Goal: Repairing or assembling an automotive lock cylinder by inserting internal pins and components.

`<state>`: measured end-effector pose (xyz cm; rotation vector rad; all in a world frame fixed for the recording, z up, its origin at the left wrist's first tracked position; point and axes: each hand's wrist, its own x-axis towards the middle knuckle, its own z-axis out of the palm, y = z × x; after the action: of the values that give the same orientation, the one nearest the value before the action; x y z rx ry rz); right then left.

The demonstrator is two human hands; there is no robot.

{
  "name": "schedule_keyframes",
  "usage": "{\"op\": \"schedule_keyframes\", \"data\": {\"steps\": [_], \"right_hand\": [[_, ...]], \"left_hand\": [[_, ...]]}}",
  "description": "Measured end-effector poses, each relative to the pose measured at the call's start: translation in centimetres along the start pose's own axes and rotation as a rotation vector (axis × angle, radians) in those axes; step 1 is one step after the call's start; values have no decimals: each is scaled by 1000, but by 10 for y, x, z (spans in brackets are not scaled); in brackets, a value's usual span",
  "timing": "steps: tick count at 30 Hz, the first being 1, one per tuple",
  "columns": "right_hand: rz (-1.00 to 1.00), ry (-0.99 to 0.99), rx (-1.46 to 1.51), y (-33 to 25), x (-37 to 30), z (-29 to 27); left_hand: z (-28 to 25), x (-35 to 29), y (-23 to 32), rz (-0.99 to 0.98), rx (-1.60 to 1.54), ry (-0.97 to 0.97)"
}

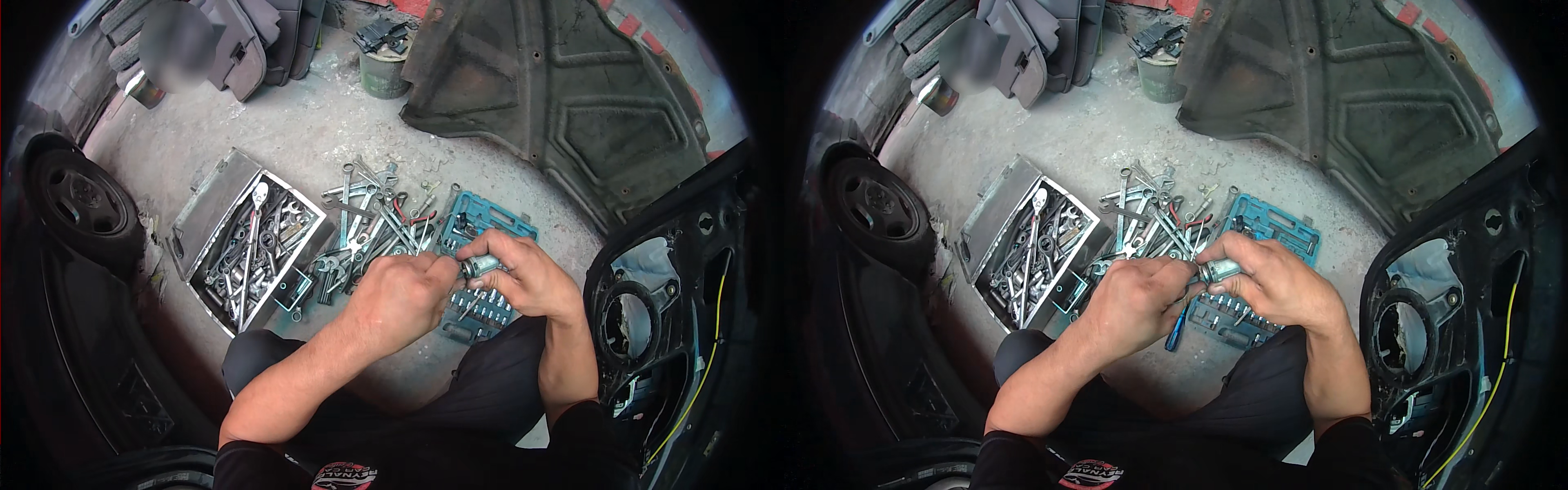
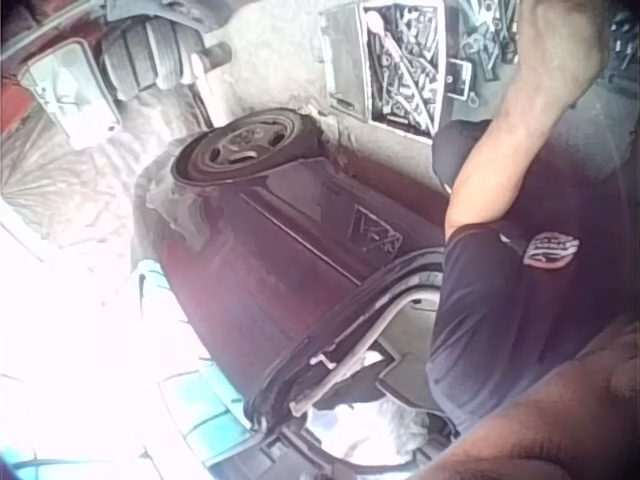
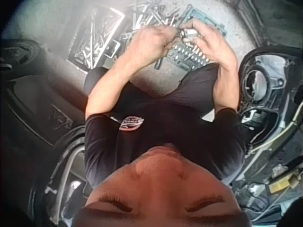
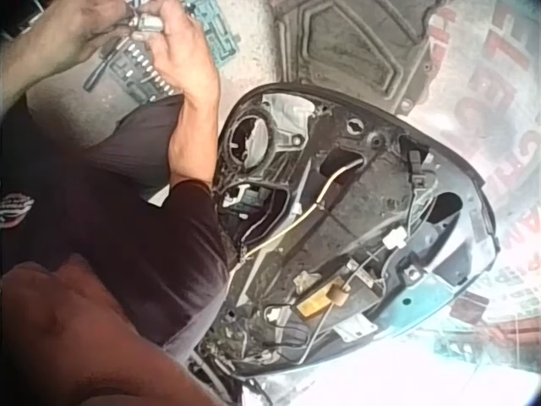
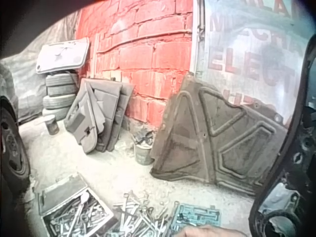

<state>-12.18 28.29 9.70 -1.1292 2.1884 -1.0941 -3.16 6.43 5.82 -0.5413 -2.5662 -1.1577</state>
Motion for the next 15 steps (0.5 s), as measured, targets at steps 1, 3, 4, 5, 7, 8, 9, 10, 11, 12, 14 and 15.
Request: {"op": "schedule_keyframes", "data": {"steps": [1, 3, 4, 5, 7, 8, 9, 10, 11, 12, 14, 15], "right_hand": [[2, -12, -2, -1, 0, 0], [-41, 12, -23, 4, -1, 3], [-84, 35, -43, 6, -1, 3], [-85, 35, -43, 5, -1, 4], [-166, 46, -4, 2, 1, 4], [-165, 46, -4, 2, 0, 5], [-175, 60, -9, 3, 0, 7], [-186, 73, -13, 4, 1, 8], [-188, 71, -12, 3, 1, 8], [-181, 72, -12, 2, 1, 7], [-176, 72, -15, 5, -1, 3], [-141, 200, 34, 13, -6, -3]], "left_hand": [[0, 0, 1, 19, 34, 21], [-2, 3, 1, -2, 6, 10], [-2, 4, 0, -24, -22, -2], [-2, 4, 0, -24, -21, -1], [-2, 4, -1, -33, -68, 11], [-2, 4, -1, -33, -68, 10], [-4, 4, 1, -51, -74, -1], [-6, 4, 2, -69, -79, -12], [-7, 3, 2, -71, -77, -11], [-9, 2, 2, -62, -70, -24], [-19, 1, 3, -54, -62, -33], [-29, 2, 4, -86, -30, -48]]}}
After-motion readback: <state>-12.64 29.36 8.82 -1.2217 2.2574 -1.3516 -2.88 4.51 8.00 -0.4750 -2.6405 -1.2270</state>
